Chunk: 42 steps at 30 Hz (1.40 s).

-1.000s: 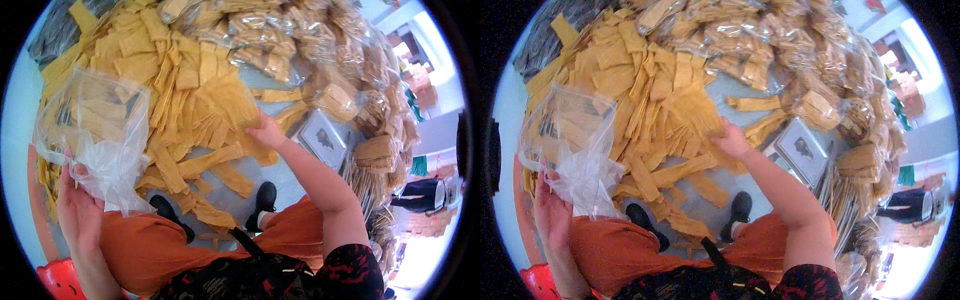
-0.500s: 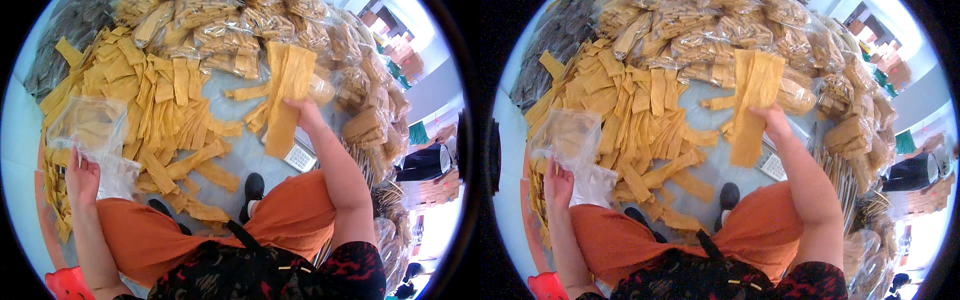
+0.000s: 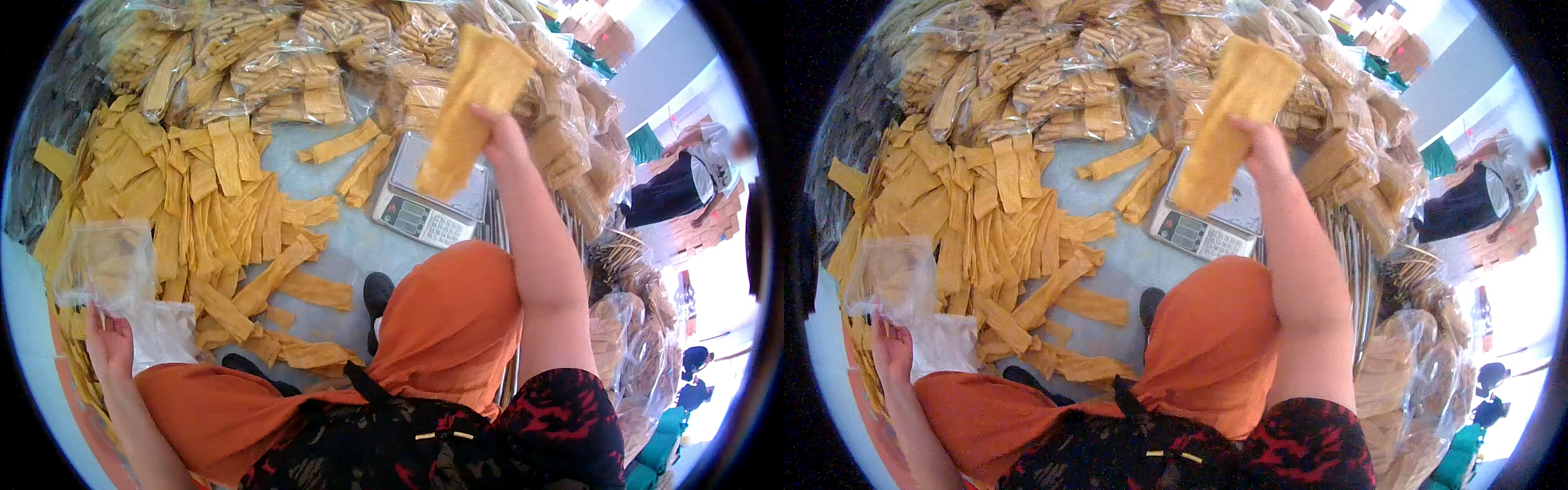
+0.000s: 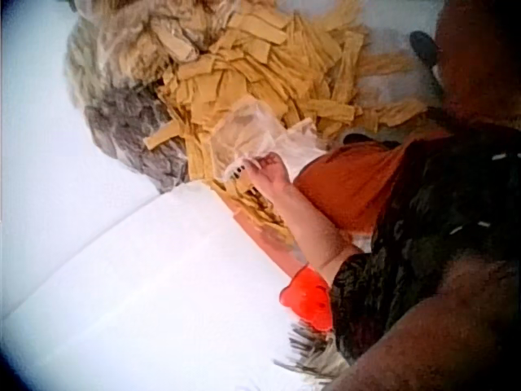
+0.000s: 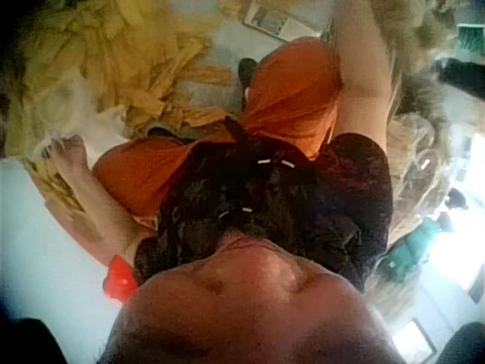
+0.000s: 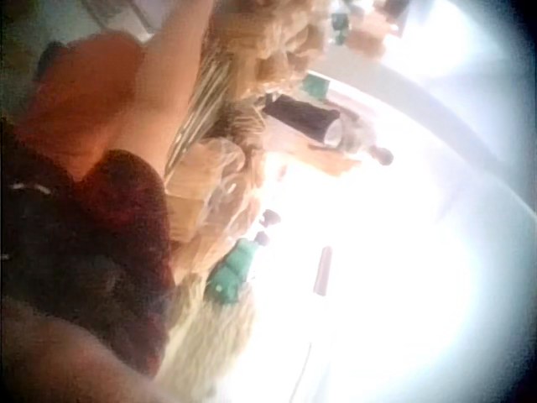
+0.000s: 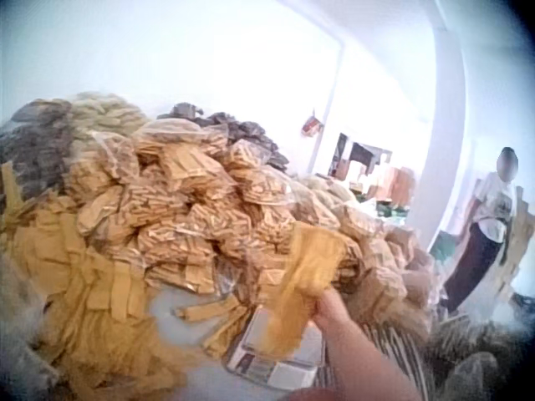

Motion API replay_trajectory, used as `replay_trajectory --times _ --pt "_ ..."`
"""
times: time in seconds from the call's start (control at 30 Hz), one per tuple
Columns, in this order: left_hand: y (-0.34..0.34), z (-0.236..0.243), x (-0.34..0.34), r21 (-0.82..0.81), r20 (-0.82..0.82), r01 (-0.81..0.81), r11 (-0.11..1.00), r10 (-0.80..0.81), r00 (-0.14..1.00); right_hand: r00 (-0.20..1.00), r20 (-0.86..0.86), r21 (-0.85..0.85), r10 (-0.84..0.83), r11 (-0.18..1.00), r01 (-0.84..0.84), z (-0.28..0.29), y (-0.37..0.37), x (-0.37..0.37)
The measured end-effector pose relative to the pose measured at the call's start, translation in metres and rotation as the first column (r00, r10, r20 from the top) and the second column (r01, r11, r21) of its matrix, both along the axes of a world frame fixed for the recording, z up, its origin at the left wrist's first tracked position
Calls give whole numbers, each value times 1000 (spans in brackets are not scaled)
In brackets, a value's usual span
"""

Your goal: The person picks up strips of dried bean curd from a pile on the floor, places them on a digital scale to check the weight, and then puts them into a large plastic bag.

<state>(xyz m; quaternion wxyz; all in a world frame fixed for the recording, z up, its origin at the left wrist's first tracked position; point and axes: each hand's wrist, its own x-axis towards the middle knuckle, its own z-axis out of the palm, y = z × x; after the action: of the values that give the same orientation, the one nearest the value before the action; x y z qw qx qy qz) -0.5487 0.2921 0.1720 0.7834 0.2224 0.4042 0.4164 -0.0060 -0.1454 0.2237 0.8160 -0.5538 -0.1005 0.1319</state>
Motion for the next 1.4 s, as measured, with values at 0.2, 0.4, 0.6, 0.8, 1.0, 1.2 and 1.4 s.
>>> replay_trajectory --times 0.2,0.4,0.6,0.8,1.0,1.2,1.4 --pt "-12 -2 -2 47 -28 65 997 -64 998 961 148 -460 -235 844 277 -94 -104 -12" --pt "-16 -5 4 30 -115 115 993 -111 987 743 -585 -773 326 54 -632 -241 -130 -129" --pt "-17 -12 16 -9 -196 31 999 -32 980 716 -609 -691 341 215 -690 -292 -131 -140" --pt "-9 -19 16 10 -298 35 999 -31 954 917 -396 -327 43 927 -185 -252 -112 -69" --pt "23 -39 -11 10 -337 115 993 -105 936 897 -319 63 -307 937 343 -248 -109 -13" --pt "37 -48 -14 60 -307 204 977 -177 935 783 -566 -5 -258 951 310 -282 -102 31" --pt "25 -40 9 17 -329 125 992 -113 938 853 -444 22 -274 949 316 -288 -74 87"
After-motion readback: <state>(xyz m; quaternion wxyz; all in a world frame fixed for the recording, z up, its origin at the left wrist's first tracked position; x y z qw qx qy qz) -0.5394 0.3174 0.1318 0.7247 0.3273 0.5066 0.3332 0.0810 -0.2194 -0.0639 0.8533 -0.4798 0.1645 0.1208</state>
